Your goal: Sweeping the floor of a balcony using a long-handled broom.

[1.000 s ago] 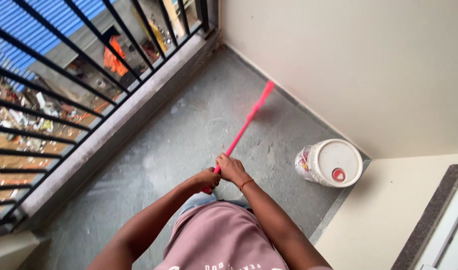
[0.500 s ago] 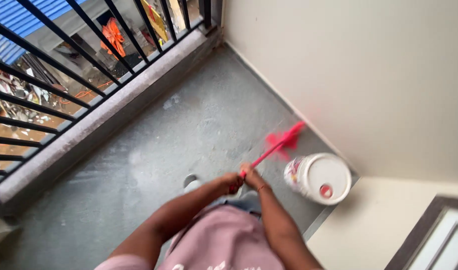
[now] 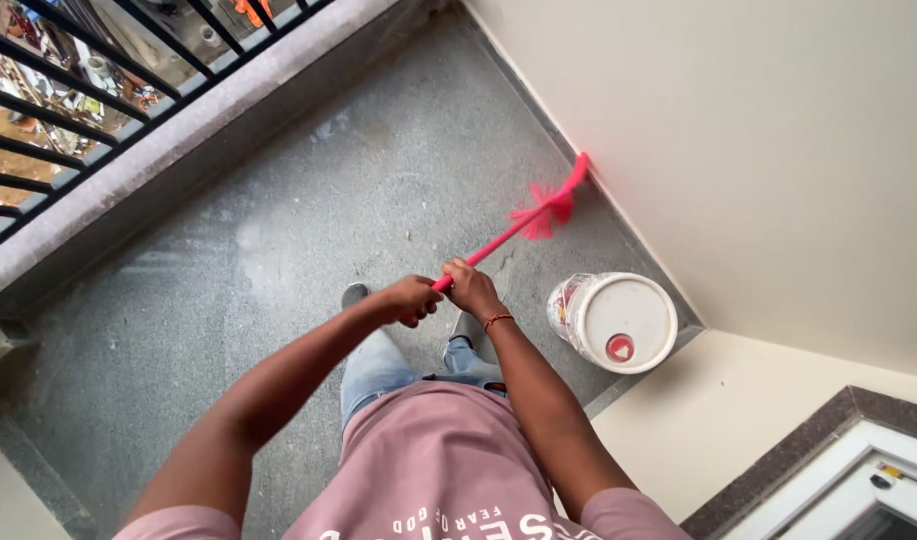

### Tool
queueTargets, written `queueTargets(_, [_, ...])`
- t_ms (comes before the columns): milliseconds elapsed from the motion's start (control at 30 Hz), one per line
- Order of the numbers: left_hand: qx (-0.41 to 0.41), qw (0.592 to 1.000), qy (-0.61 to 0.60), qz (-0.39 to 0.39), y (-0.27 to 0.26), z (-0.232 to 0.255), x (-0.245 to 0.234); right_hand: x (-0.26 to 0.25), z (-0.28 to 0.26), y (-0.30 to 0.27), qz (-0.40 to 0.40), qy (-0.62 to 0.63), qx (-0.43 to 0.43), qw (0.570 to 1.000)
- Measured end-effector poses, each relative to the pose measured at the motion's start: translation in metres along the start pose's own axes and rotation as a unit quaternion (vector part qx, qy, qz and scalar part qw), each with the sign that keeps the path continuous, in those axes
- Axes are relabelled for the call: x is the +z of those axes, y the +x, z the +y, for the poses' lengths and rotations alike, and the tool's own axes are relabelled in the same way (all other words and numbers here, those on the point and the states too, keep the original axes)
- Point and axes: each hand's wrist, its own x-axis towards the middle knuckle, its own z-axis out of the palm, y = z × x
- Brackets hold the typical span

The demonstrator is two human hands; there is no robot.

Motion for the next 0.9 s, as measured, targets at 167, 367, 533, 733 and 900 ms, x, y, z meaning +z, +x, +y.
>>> queueTargets(167, [-0.027,0.988,-0.05,-0.142,0.024,0.009,0.021,-0.018,0.03,-0.038,0.039,0.006,0.014,0.999])
queueTargets(367, [-0.069,0.991,-0.085,-0.078,0.102,-0.034,0.089,0.042,0.139,-0.05,0.162,0.086,-0.085,0.979])
queueTargets(533, [-0.071,0.98,-0.183,0.018,0.076,-0.04,0.078,0.023,0.093,-0.016,0.087,0.099,-0.045,0.99])
queueTargets(733, [0.077,0.97,-0.188,0.135,0.003,-0.011,0.098,-0.004,0.041,0.028,0.033,0.082,-0.167,0.982])
queueTargets(900, [0.109,0.983,-0.035,0.145,-0.058,0.037,0.121,-0.063,0.003,0.016,-0.039,-0.09,-0.089,0.991])
